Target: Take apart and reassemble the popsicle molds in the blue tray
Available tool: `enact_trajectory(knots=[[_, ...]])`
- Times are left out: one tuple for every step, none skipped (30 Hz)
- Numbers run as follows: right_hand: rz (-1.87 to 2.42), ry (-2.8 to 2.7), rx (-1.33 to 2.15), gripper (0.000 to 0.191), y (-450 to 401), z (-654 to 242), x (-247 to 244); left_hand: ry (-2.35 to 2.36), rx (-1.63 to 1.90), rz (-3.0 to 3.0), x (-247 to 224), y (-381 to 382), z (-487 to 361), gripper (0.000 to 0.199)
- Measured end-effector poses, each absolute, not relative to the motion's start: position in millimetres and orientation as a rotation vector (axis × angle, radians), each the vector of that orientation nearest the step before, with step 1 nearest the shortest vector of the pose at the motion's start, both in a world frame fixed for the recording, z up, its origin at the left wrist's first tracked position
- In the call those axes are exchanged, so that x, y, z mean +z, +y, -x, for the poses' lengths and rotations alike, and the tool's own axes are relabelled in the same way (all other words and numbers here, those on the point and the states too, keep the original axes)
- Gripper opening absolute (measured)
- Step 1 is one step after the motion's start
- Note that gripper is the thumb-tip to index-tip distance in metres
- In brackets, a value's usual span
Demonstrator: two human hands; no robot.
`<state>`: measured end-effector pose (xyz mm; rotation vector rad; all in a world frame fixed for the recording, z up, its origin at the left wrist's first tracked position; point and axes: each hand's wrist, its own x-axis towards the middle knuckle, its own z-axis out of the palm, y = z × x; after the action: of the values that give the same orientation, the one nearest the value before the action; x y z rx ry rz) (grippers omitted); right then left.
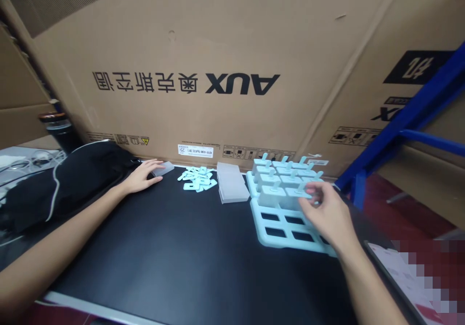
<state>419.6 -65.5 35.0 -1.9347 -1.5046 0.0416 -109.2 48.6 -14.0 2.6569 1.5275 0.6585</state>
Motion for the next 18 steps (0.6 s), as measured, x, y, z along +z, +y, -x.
enact_trajectory(knots=[[1.941,-1.525,0.039,0.034,-62.0,-420.8,31.5,1.534,0.677,-2.663,-14.2,49.8,110.2,0.041],[1.956,-1.553,0.035,0.039,-59.4,-421.0,28.9,1.548,0.700,-2.668,-14.6,51.4,111.4,0.039],[1.981,-1.597,0.052,0.042,-57.8,-420.5,27.2,1.570,0.722,-2.670,-15.3,53.1,112.8,0.037],[2.013,-1.644,0.098,0.043,-57.3,-419.4,26.5,1.596,0.742,-2.665,-16.2,54.9,114.2,0.036],[2.056,-1.677,0.161,0.042,-57.6,-417.7,26.6,1.619,0.757,-2.656,-17.2,56.7,115.5,0.036],[2.107,-1.693,0.231,0.039,-58.4,-415.8,27.6,1.637,0.769,-2.642,-18.4,58.4,116.5,0.037],[2.159,-1.698,0.287,0.036,-59.3,-413.9,28.9,1.650,0.782,-2.625,-19.5,60.0,117.2,0.038],[2.208,-1.684,0.314,0.036,-60.2,-412.1,30.5,1.659,0.795,-2.609,-20.7,61.4,117.6,0.039],[2.248,-1.668,0.313,0.038,-60.8,-410.6,31.9,1.662,0.804,-2.596,-21.8,62.7,117.7,0.039],[2.272,-1.659,0.297,0.041,-61.1,-409.5,32.9,1.661,0.806,-2.588,-22.7,63.7,117.4,0.040],[2.282,-1.659,0.280,0.044,-61.0,-408.8,33.4,1.656,0.803,-2.585,-23.5,64.4,117.0,0.040],[2.278,-1.668,0.273,0.047,-60.7,-408.3,33.4,1.650,0.797,-2.587,-24.1,64.8,116.4,0.041],[2.271,-1.683,0.269,0.049,-60.3,-407.8,33.1,1.647,0.790,-2.591,-24.4,64.9,115.6,0.041],[2.259,-1.710,0.271,0.051,-59.9,-407.2,32.5,1.645,0.784,-2.594,-24.2,64.5,114.7,0.041],[2.254,-1.741,0.271,0.052,-59.6,-406.5,32.0,1.649,0.780,-2.598,-23.7,63.7,113.7,0.042],[2.267,-1.761,0.263,0.054,-59.4,-405.4,31.5,1.659,0.778,-2.605,-22.7,62.5,112.5,0.042],[2.284,-1.775,0.249,0.055,-59.2,-404.2,31.2,1.674,0.779,-2.614,-21.5,60.9,111.3,0.042],[2.308,-1.778,0.230,0.056,-59.1,-402.9,30.9,1.689,0.784,-2.625,-19.9,59.1,109.8,0.041]])
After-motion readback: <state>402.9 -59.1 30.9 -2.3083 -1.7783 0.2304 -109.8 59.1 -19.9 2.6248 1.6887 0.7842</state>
